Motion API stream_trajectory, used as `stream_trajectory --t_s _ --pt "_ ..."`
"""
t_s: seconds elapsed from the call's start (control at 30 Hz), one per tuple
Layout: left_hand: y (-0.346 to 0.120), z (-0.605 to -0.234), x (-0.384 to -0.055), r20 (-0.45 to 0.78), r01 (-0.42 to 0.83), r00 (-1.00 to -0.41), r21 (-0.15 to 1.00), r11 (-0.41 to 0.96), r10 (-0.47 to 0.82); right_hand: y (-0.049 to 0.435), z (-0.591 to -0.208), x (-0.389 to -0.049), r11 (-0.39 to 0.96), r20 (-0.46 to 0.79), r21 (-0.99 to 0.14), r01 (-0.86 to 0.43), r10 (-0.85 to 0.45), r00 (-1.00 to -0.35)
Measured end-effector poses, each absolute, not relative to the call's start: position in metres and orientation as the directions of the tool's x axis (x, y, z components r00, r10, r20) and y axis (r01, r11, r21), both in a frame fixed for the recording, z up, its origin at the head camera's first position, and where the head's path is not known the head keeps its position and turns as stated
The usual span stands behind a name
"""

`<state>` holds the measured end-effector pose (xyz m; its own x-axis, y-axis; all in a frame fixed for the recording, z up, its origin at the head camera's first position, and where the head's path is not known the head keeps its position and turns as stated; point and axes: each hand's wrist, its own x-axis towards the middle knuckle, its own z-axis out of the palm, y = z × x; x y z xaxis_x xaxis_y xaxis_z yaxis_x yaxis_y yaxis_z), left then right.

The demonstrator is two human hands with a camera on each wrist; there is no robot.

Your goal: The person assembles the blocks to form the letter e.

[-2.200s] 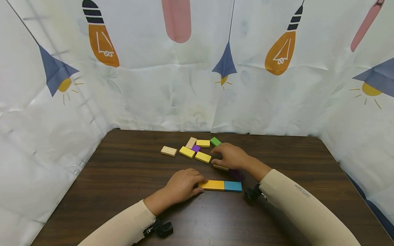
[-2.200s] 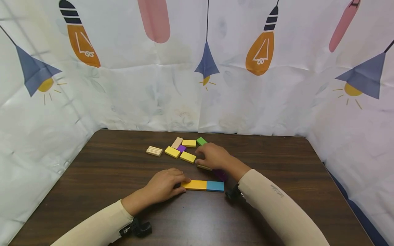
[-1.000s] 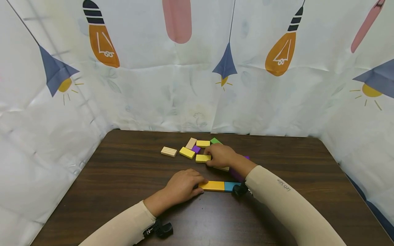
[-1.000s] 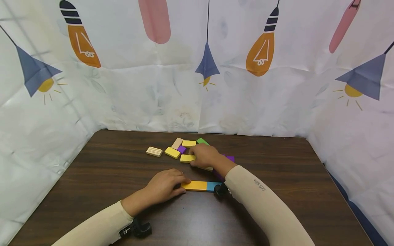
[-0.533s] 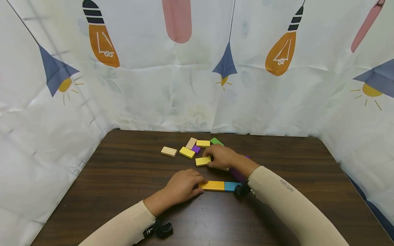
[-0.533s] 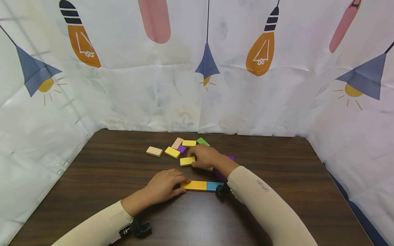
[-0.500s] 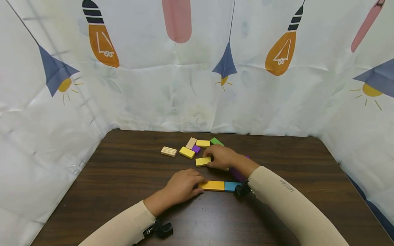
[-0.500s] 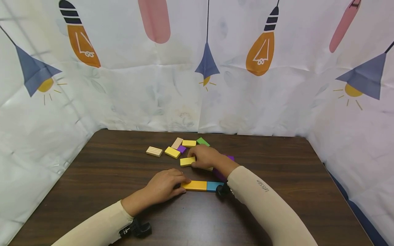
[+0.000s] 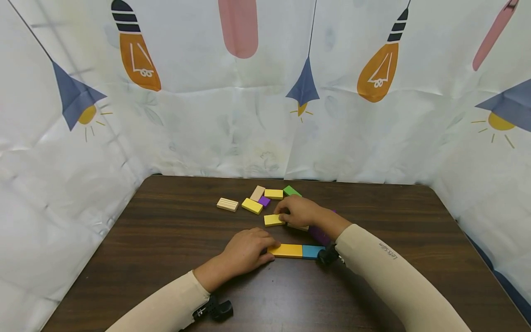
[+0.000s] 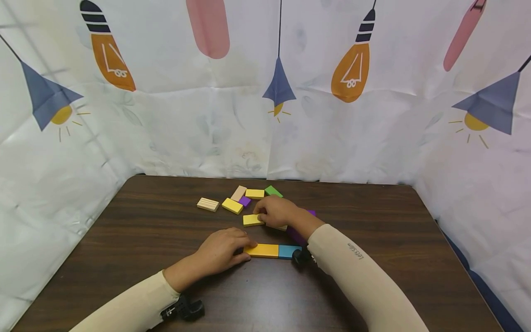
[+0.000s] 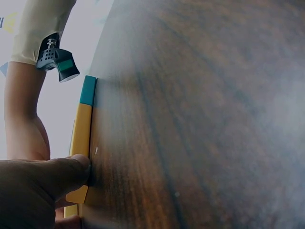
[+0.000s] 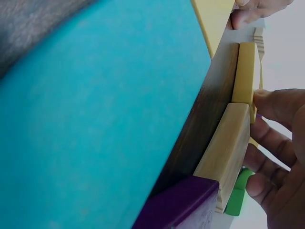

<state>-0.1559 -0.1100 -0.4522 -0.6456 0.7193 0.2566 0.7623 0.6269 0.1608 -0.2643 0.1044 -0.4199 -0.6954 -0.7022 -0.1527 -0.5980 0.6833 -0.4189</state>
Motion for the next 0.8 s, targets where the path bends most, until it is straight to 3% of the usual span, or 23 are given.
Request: stream_trajectory --t_s 0.8 --pt "-0.1086 -0.4504 -0.1551 0.23 0.747 -0.665 0.174 0.642 0.71 0.1115 -0.4183 -0.2607 0.648 -0.115 -0.43 -0.629 -0.73 -0.674"
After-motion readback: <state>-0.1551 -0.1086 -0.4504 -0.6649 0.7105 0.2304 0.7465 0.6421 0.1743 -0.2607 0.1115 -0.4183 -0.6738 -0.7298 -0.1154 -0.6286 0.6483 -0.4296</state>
